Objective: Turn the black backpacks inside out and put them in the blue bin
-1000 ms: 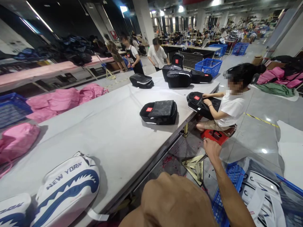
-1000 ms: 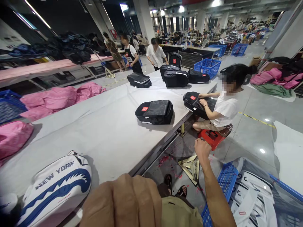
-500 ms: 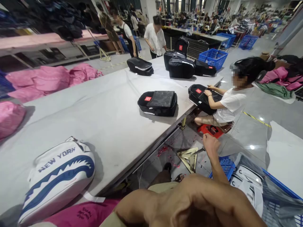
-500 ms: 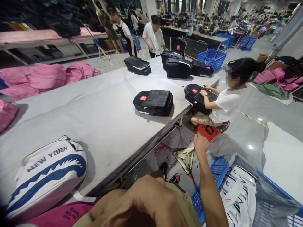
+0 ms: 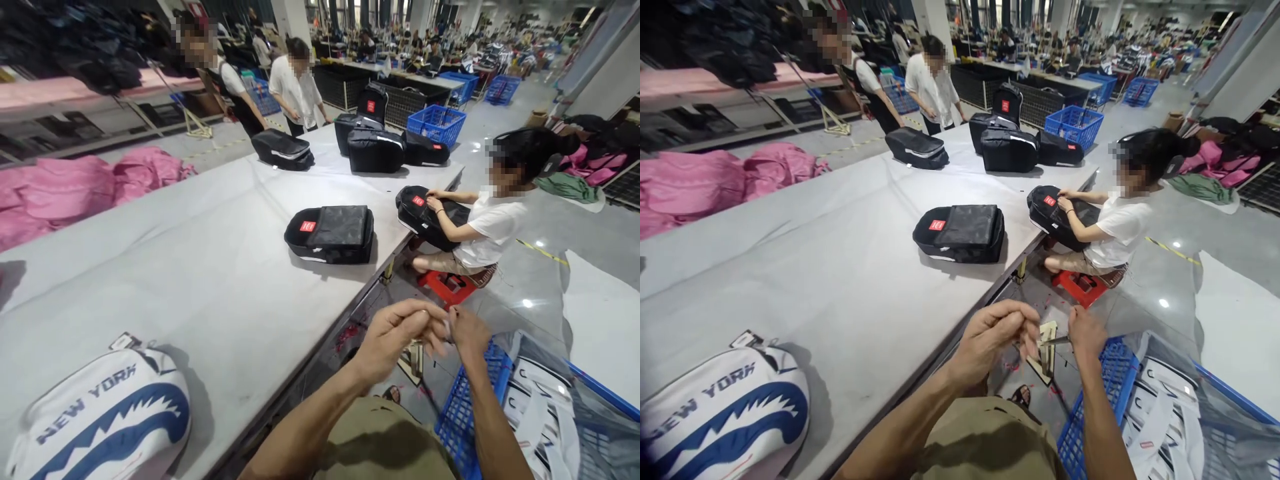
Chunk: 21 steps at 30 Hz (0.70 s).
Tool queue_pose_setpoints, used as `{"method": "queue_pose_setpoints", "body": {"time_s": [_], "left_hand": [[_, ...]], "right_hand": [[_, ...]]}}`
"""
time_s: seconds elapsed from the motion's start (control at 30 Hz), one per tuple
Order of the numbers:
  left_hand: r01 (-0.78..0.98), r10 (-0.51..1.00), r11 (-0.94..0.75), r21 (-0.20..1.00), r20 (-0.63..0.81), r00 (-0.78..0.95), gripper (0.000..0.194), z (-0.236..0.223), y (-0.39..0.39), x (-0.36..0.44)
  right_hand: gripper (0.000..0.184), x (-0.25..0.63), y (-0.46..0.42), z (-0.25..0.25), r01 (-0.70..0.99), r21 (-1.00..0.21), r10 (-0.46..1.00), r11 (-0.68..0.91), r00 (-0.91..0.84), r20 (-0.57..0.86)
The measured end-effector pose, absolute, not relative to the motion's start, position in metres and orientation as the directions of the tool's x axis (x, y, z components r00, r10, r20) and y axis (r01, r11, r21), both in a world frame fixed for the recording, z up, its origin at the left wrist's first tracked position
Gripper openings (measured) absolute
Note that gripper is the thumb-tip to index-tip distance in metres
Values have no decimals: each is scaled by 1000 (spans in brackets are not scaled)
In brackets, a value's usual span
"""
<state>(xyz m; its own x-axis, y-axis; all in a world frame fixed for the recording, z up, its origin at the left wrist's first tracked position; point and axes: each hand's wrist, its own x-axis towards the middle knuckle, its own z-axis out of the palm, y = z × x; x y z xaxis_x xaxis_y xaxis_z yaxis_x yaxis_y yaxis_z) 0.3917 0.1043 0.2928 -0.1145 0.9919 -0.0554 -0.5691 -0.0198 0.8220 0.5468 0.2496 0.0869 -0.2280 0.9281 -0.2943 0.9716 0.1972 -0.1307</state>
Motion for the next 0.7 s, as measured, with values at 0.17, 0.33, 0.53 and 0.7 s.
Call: {"method": "queue_pose_setpoints", "body": {"time_s": [0.17,0.33,0.53,0.7], "left_hand": [[-364,829,60,929,-250,-500,64,205,100,287],[-411,546,148,900,-420,-725,72,149,82,178],[-571,279,181,801,-599,-751,41,90,86,60],[-590,126,167,790,-611,-782,36,51,127,-34]], "right_hand": [[58,532,251,91,997,-50,937,67,-80,-341],[68,523,252,90,999,8,941,50,-44,-335],[85,531,250,88,997,42,891,-65,77,-447],[93,549,251,74,983,50,836,-175,175,-520]]}}
